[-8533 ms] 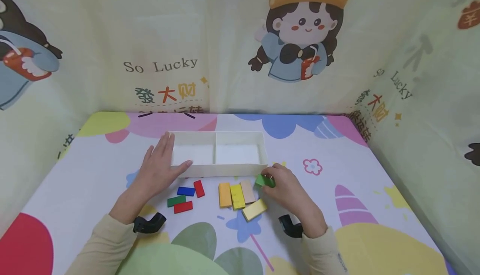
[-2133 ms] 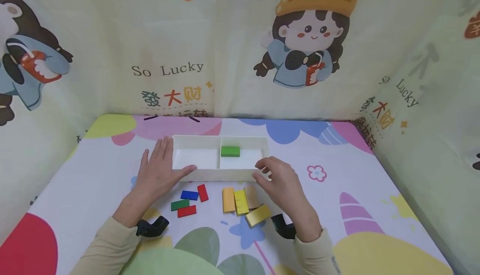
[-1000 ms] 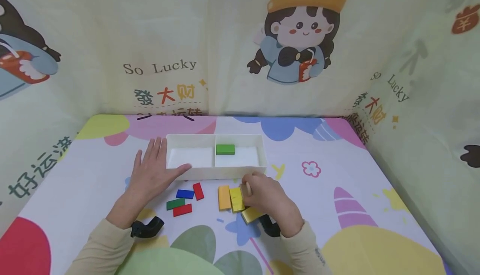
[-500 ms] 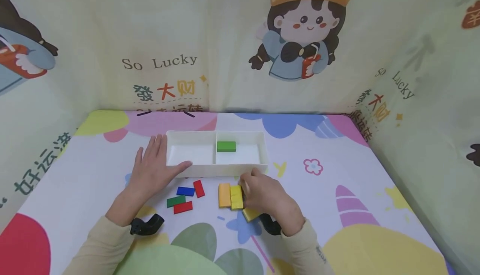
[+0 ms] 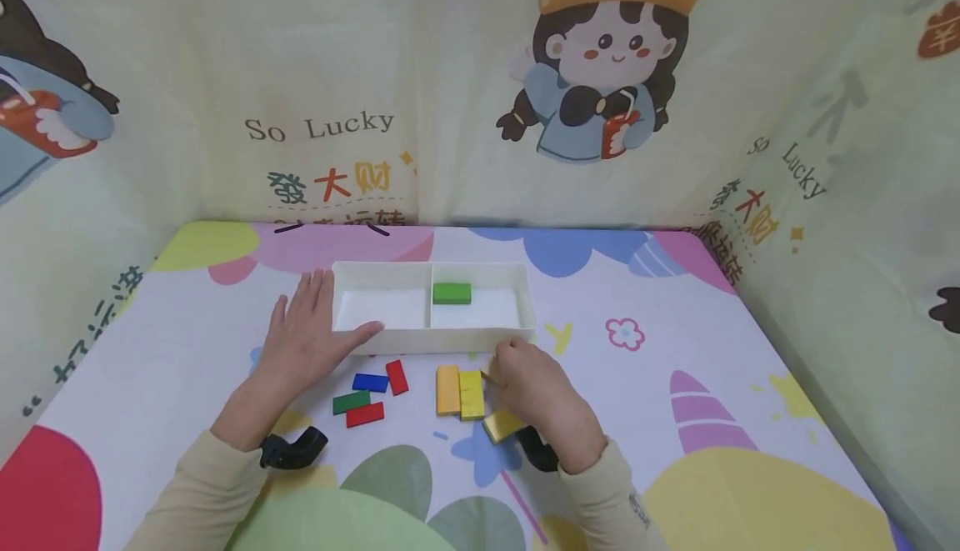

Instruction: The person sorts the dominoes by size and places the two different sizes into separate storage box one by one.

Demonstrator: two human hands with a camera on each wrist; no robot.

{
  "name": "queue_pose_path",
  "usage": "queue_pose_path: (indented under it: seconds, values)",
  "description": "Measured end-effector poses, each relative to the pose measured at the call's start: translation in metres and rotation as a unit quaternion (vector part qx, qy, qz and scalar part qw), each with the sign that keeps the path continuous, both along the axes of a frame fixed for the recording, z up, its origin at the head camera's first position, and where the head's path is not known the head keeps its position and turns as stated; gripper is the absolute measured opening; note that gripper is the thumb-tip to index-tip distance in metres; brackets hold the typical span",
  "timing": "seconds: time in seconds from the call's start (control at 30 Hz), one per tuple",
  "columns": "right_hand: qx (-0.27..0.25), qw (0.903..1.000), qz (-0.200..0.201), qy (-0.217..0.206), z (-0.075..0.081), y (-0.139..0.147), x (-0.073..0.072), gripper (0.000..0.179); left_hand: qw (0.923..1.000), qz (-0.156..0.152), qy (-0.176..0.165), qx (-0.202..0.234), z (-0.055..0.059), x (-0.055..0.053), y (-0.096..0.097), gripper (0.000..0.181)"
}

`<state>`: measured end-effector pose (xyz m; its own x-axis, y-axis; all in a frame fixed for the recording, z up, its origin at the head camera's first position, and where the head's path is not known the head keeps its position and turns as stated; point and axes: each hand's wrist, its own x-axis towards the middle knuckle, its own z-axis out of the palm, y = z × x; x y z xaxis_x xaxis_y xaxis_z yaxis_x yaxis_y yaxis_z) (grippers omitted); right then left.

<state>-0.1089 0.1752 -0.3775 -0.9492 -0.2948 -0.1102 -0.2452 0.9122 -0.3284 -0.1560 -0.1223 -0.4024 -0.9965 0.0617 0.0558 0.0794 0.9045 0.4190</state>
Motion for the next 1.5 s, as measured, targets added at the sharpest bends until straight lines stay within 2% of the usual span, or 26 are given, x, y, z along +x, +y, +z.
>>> queue_pose_path:
  seconds: [0.23,0.4,0.47,0.63,0.9,1.23,1.5]
  values:
    - [-0.018,0.9989,0.018,0.04,-0.003,0.004,-0.002,0.008,1.0,-0.001,-0.007,0.002,0.002,-0.001,0.0,0.119]
    - [-0.024,0.9994,0.003,0.026,-0.002,0.003,-0.004,0.009,1.0,-0.001,-0.009,0.004,0.004,-0.001,0.0,0.119]
    - [-0.014,0.9993,0.005,0.033,-0.001,0.003,-0.004,0.01,0.9999,-0.001,-0.01,0.004,0.004,-0.001,0.0,0.12]
    - [0.005,0.9971,0.021,0.074,0.006,0.007,-0.002,0.006,0.9999,-0.001,-0.011,0.002,0.003,-0.001,0.0,0.119]
    - [-0.026,0.9881,0.062,0.138,0.017,0.012,0.0,0.011,1.0,-0.004,-0.003,0.0,0.003,-0.003,-0.001,0.118]
    - [-0.044,0.984,0.123,0.121,0.031,0.014,-0.006,0.016,1.0,-0.006,-0.002,-0.003,0.003,-0.002,-0.002,0.118]
    - [-0.045,0.9786,0.144,0.14,0.046,0.009,-0.015,0.02,0.9997,-0.011,0.008,-0.021,0.005,-0.002,-0.002,0.118]
